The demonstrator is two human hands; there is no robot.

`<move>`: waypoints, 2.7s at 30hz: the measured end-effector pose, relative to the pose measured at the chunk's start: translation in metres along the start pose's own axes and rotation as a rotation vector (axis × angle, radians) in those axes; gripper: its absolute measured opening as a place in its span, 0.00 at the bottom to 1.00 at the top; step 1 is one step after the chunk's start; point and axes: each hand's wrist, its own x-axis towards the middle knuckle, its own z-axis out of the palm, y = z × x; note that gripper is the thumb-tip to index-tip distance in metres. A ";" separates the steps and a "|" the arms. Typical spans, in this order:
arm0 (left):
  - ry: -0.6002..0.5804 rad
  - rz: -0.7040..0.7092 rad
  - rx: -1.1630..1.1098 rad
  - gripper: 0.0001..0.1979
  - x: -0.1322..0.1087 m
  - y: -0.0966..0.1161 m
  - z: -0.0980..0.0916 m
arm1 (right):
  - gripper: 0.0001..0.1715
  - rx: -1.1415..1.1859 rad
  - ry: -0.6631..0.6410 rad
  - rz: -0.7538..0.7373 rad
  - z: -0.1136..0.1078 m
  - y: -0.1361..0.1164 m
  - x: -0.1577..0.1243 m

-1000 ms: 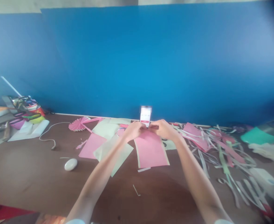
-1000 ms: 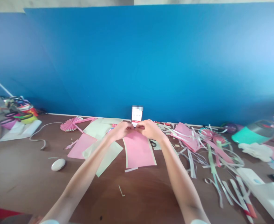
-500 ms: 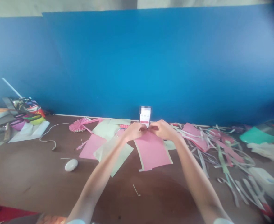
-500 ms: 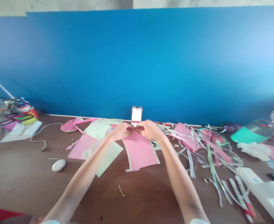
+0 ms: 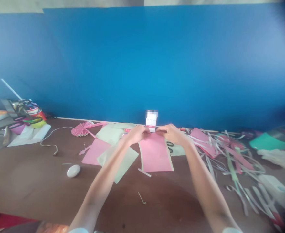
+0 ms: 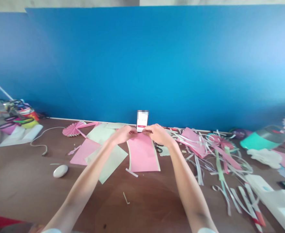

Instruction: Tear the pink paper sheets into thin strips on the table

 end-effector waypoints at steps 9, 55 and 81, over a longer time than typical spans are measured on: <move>-0.009 -0.047 0.039 0.13 -0.002 -0.004 -0.001 | 0.14 -0.027 -0.025 0.056 0.000 0.000 -0.001; -0.057 -0.062 0.059 0.18 -0.001 0.002 0.006 | 0.16 -0.251 -0.059 0.011 0.012 0.007 0.005; -0.035 -0.141 0.259 0.15 -0.004 -0.003 0.008 | 0.20 -0.312 -0.139 0.047 0.013 0.012 0.006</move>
